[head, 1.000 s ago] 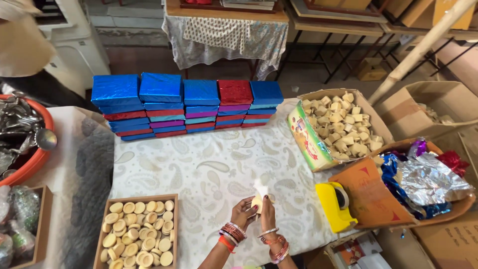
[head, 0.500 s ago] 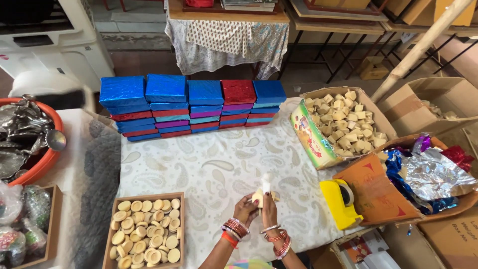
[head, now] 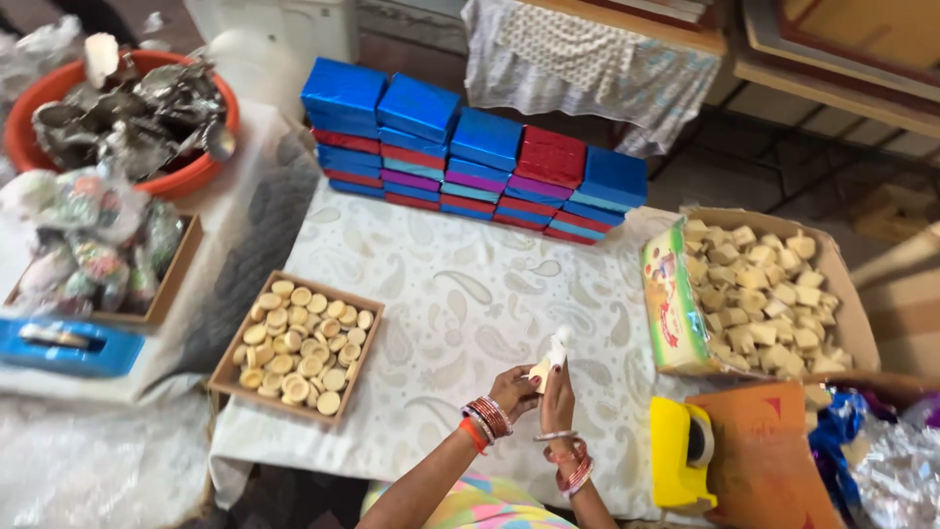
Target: The person wipes small wooden items with a white cloth one at a time. She picks each item from a box, rubs it with the cloth, and places it on the table. The task continues repeatedly throughout the clip.
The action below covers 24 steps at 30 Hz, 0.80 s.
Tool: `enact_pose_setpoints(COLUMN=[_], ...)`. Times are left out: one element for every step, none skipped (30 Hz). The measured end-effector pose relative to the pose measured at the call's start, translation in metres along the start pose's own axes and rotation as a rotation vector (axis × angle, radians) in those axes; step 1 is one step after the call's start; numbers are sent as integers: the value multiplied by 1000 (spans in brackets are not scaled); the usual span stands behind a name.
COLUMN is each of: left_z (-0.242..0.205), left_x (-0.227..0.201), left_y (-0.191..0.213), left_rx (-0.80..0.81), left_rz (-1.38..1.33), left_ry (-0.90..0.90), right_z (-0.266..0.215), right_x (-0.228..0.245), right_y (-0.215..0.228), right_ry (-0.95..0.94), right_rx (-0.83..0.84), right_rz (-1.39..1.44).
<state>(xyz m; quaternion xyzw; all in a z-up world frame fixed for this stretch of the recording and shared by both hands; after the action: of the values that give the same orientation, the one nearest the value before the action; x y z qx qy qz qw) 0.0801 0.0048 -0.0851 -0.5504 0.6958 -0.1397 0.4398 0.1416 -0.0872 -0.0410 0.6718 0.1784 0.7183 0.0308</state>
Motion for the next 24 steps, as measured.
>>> enact_pose_setpoints(left_z=[2, 6, 9, 8, 8, 9, 13, 15, 16, 9, 3, -5, -3, -1, 1, 16, 30, 44, 45, 44, 44, 42, 40, 36], left_x=[4, 1, -1, 3, 6, 8, 14, 18, 23, 18, 15, 15, 11, 7, 2, 4, 3, 0, -3, -3, -4, -4, -5, -4], left_y=[-4, -4, -5, -4, -1, 0, 4, 11, 19, 13, 6, -1, -5, -11, -15, -7, 1, 11, 11, 15, 18, 18, 15, 12], left_rx=[-14, -44, -73, -89, -130, -165, -176, -202, -229, -231, -219, -206, -208, -209, -210, -207, -205, -205, -202, -211, -220, -216, -166, -114], left_rz=[-15, -49, -84, -96, -42, 16, 9, 9, 10, 13, -1, -19, -20, -22, -24, -27, -12, 6, 6, 11, 17, 23, 115, 207], left_ry=[-17, -45, -72, -87, -126, -161, -172, -186, -200, -205, -177, -147, -149, -155, -162, -162, -227, -291, -292, -266, -240, -235, -276, -314], right_z=[-10, -19, -29, -32, -35, -38, -25, -13, -3, 13, 29, 44, 38, 34, 28, 18, 7, -5, -6, -10, -14, 2, 22, 38], right_x=[15, 35, 56, 52, 53, 55, 34, 6, -21, -35, -53, -72, -50, -28, -5, 4, 21, 38, 35, 37, 38, 15, -19, -54], right_y=[5, 5, 7, 11, 16, 20, 20, 18, 15, 15, 13, 13, 14, 13, 12, 11, 10, 8, 6, 5, 4, 0, -5, -9], right_ry=[6, 106, 207, 209, 302, 396, 399, 303, 208, 208, 118, 29, 29, 43, 56, 59, 199, 337, 338, 413, 488, 485, 277, 67], right_rx=[26, 38, 50, 74, 95, 108, 125, 125, 126, 128, 145, 164, 166, 191, 216, 216, 201, 186, 184, 164, 143, 135, 116, 99], right_rz=[1, -8, -15, -10, -1, 11, 17, -6, -31, -24, -14, -9, -8, -11, -15, -18, -18, -15, -15, 41, 96, 96, 139, 182])
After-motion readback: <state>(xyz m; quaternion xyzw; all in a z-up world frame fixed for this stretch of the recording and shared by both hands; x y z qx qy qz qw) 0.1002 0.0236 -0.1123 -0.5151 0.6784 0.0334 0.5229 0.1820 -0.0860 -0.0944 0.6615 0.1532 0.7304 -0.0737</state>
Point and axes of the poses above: each hand's wrist, its own z-axis towards the middle knuckle, its own y-axis out of the back of the hand, x = y × z, the point moved 6 cm from there along z, towards the middle knuckle, and after that the axes turned 14 degrees about -x, right-handed, at the moved point
